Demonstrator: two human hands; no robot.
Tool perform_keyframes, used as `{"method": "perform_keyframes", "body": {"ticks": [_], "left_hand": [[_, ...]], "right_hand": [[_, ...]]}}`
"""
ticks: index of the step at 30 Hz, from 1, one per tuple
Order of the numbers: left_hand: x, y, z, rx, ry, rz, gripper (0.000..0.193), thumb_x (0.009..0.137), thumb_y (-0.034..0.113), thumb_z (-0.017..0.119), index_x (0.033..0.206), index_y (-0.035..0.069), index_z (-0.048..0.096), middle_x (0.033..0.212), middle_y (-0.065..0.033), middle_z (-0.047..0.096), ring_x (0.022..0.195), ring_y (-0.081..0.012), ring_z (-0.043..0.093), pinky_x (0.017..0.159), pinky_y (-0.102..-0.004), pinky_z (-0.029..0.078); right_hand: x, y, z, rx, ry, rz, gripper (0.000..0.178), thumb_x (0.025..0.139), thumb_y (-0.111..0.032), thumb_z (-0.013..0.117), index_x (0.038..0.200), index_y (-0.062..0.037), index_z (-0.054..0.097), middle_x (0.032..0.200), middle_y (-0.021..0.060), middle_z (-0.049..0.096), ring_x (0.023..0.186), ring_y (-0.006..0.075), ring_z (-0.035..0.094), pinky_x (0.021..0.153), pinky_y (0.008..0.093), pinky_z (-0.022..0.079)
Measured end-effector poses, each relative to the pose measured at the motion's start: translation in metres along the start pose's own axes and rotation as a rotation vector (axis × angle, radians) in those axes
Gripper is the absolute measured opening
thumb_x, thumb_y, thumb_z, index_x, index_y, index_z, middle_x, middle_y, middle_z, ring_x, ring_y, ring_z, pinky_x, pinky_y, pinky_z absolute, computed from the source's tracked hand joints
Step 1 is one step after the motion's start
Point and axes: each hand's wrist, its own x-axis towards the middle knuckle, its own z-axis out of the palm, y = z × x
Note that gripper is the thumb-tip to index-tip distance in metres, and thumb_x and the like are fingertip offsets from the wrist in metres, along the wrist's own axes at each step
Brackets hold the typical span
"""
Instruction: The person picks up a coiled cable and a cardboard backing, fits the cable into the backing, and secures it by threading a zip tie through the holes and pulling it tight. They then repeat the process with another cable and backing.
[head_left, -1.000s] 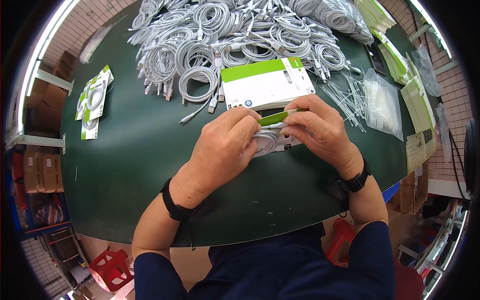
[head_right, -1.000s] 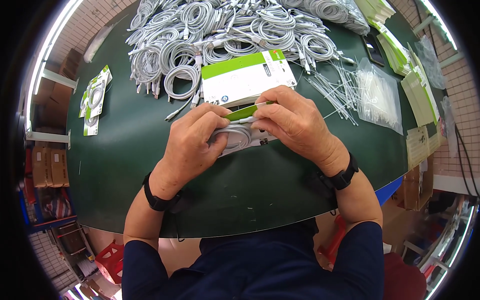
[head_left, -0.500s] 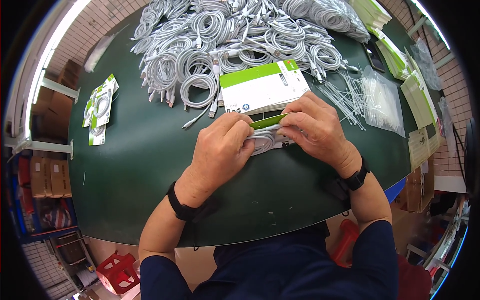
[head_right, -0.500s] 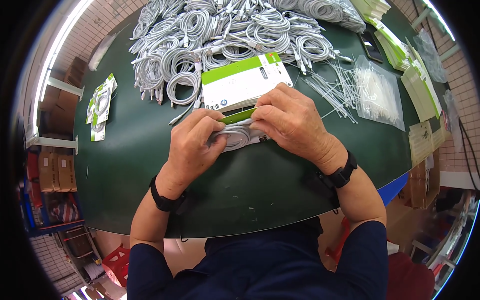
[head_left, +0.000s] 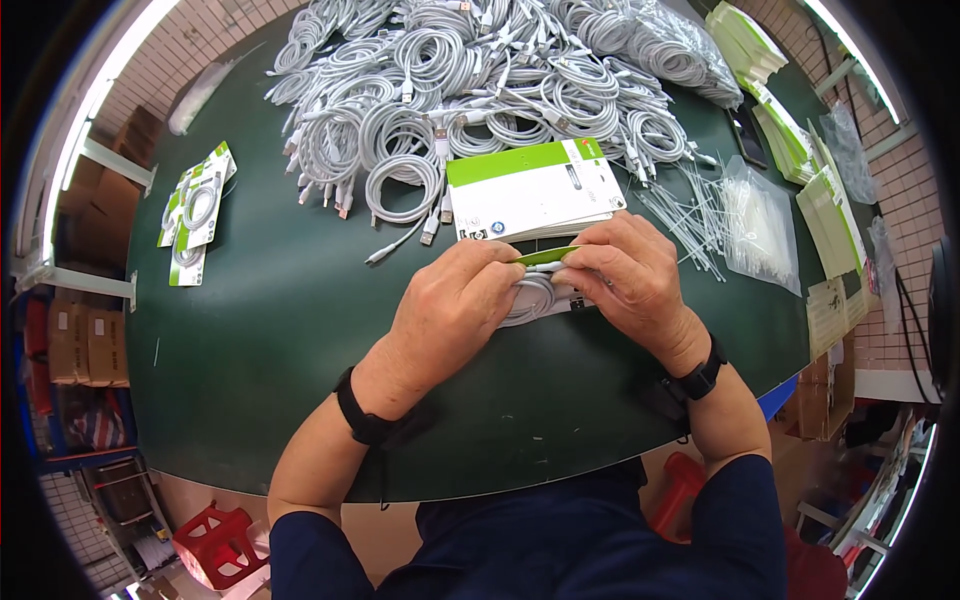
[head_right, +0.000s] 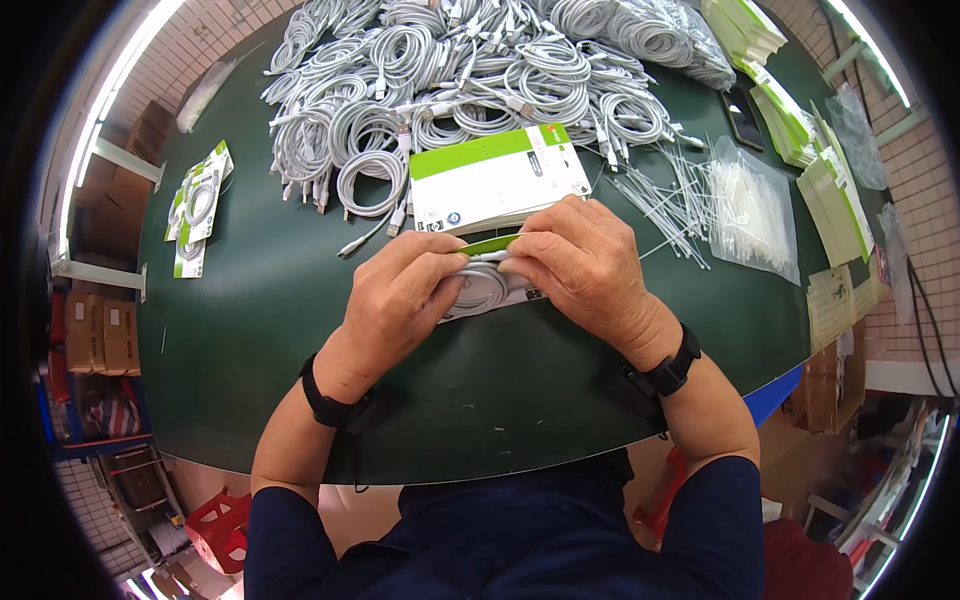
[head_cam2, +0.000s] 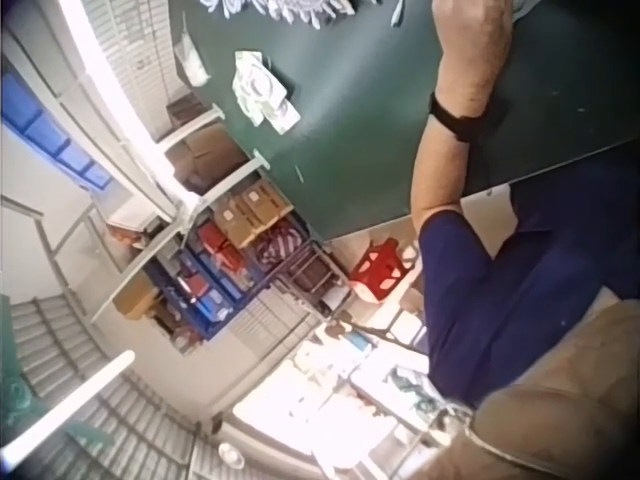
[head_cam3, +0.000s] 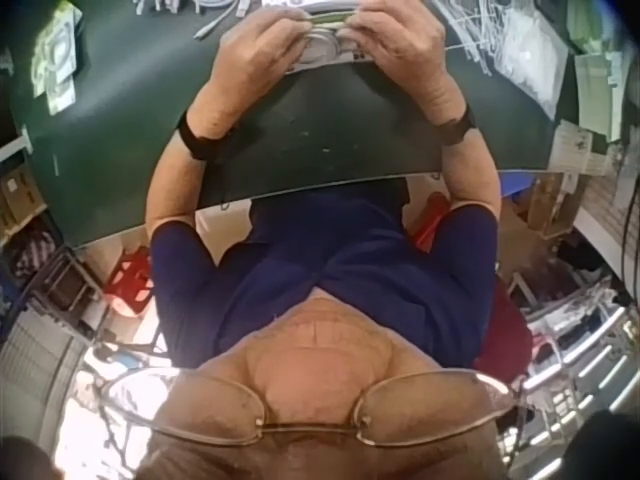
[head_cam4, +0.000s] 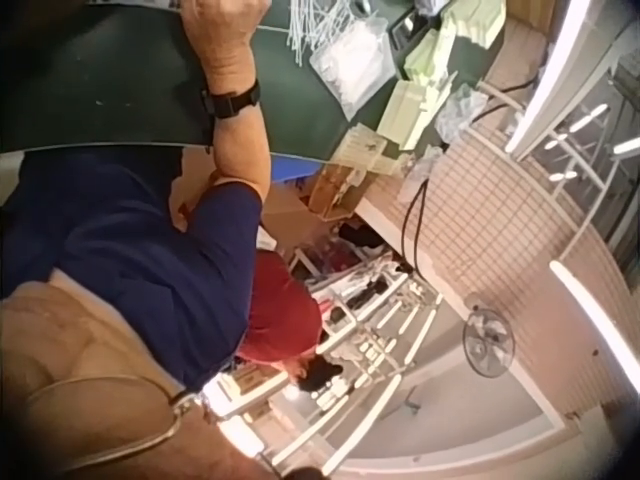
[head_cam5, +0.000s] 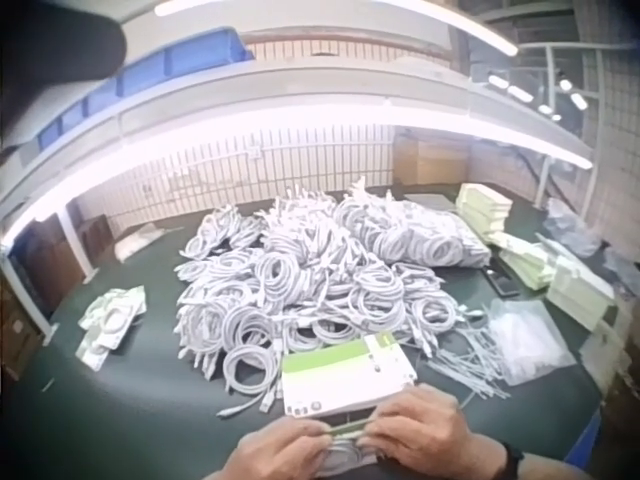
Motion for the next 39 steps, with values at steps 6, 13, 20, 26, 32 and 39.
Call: {"method": "perform_keyframes", "body": {"ticks": [6,13,20,26,32,39], "left_hand": [[0.004,-0.001,-0.001,0.006,-0.061,-0.036,0.023,0.075,-0.008,0.075,0.093,0.001,0.063,0.095,-0.0112,0.069,0.079,-0.0295,0.07,0.067,-0.0369,0.057],[0.009,0.003,-0.005,-0.006,-0.087,-0.024,0.023,0.074,-0.008,0.075,0.09,0.001,0.062,0.093,-0.0106,0.068,0.076,-0.0295,0.069,0.065,-0.0366,0.056],[0.005,-0.001,-0.009,-0.077,-0.047,-0.118,0.02,0.075,-0.008,0.073,0.088,0.001,0.061,0.09,-0.0094,0.067,0.074,-0.0274,0.069,0.063,-0.0362,0.056],[0.008,-0.007,-0.008,-0.133,-0.039,-0.164,0.02,0.075,-0.011,0.072,0.089,-0.001,0.062,0.092,-0.0104,0.068,0.073,-0.027,0.07,0.063,-0.0345,0.057],[0.006,-0.003,-0.009,-0.137,-0.071,-0.205,0.018,0.078,-0.007,0.075,0.092,-0.001,0.065,0.096,-0.0105,0.071,0.078,-0.0233,0.072,0.068,-0.0307,0.057],[0.011,0.0,-0.005,-0.085,-0.058,-0.107,0.02,0.076,-0.007,0.075,0.091,0.001,0.066,0.095,-0.0109,0.071,0.078,-0.0271,0.071,0.068,-0.0329,0.057]], "right_hand": [[-0.001,0.004,0.001,0.019,0.011,-0.006,0.03,0.067,-0.008,0.09,0.089,-0.009,0.069,0.085,0.0052,0.067,0.073,0.0248,0.064,0.062,0.0357,0.05],[0.001,0.008,-0.017,0.164,-0.059,0.081,0.03,0.072,-0.005,0.088,0.097,-0.0072,0.071,0.09,0.0067,0.07,0.074,0.0237,0.065,0.065,0.0344,0.052],[-0.003,0.057,-0.065,0.047,0.075,0.68,0.03,0.079,-0.002,0.079,0.109,-0.0025,0.073,0.094,0.0131,0.07,0.077,0.0252,0.065,0.071,0.0331,0.054],[-0.038,0.102,-0.076,-0.34,-0.365,0.608,0.028,0.081,-0.004,0.075,0.109,-0.0007,0.072,0.093,0.0144,0.07,0.082,0.028,0.067,0.073,0.0364,0.054],[-0.026,0.098,-0.067,-0.194,-0.435,0.806,0.02,0.084,-0.006,0.071,0.102,0.0008,0.07,0.089,0.0159,0.069,0.085,0.0322,0.067,0.074,0.0422,0.053],[-0.034,0.105,-0.064,-0.351,-0.341,0.549,0.014,0.086,-0.008,0.069,0.096,0.0015,0.068,0.083,0.018,0.067,0.082,0.0364,0.066,0.075,0.0446,0.053]]}}
